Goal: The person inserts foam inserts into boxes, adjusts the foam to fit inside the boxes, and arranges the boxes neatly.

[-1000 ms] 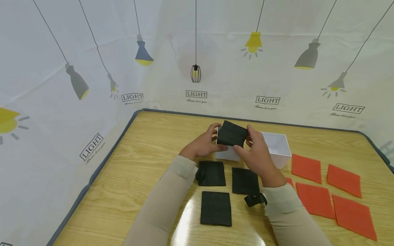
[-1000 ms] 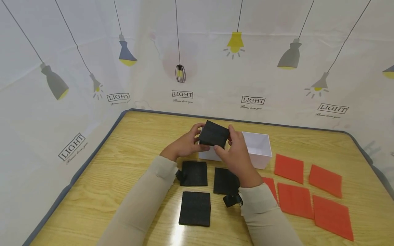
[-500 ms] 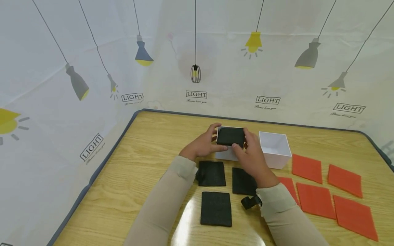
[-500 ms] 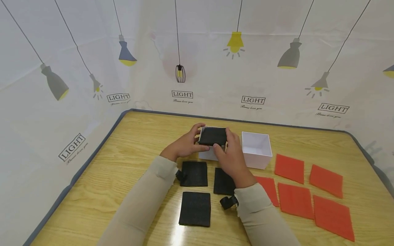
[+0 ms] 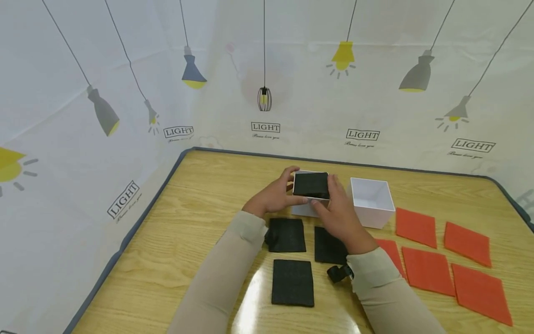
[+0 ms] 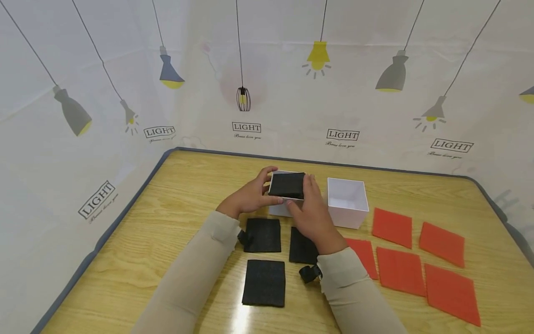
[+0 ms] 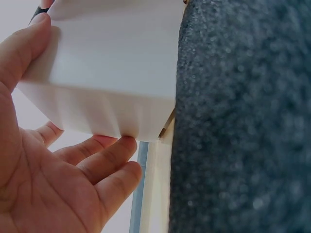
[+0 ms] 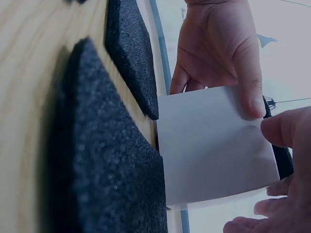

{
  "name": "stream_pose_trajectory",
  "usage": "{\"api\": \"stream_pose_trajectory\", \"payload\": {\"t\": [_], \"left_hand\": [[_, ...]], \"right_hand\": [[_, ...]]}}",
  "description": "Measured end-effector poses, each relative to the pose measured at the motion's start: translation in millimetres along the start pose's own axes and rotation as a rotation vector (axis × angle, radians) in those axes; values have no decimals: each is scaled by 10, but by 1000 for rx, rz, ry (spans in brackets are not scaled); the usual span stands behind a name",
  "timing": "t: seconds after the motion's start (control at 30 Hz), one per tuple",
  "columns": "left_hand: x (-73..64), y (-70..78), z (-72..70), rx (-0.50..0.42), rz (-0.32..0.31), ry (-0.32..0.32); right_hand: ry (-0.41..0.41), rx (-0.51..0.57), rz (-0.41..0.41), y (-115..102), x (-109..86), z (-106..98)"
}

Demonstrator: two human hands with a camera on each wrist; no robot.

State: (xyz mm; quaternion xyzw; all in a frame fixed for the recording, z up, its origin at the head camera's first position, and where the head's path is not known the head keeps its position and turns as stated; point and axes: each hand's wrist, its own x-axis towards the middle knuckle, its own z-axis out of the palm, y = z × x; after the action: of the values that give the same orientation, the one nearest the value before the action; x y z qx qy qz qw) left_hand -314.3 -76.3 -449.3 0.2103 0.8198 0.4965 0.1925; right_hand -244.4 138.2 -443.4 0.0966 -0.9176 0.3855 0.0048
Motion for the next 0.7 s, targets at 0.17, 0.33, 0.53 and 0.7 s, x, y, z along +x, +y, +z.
{"api": "stream_pose_trajectory", "payload": {"t": [0.17,0.33,0.53,0.7], "left_hand": [[-12,3,0,2,-5,-1],[-32,24,-8,17,-8,0],[-45,51,-8,13,-16,0],[-52,53,-1,18,-12,2]], "right_hand": [[40,-56,-11,-65,-31,11],[85,-211,-91,-254,-137,-24],[39,-401,-198,-450,-280,-54],[-15,-448,-212,-473,-317,-43]]}}
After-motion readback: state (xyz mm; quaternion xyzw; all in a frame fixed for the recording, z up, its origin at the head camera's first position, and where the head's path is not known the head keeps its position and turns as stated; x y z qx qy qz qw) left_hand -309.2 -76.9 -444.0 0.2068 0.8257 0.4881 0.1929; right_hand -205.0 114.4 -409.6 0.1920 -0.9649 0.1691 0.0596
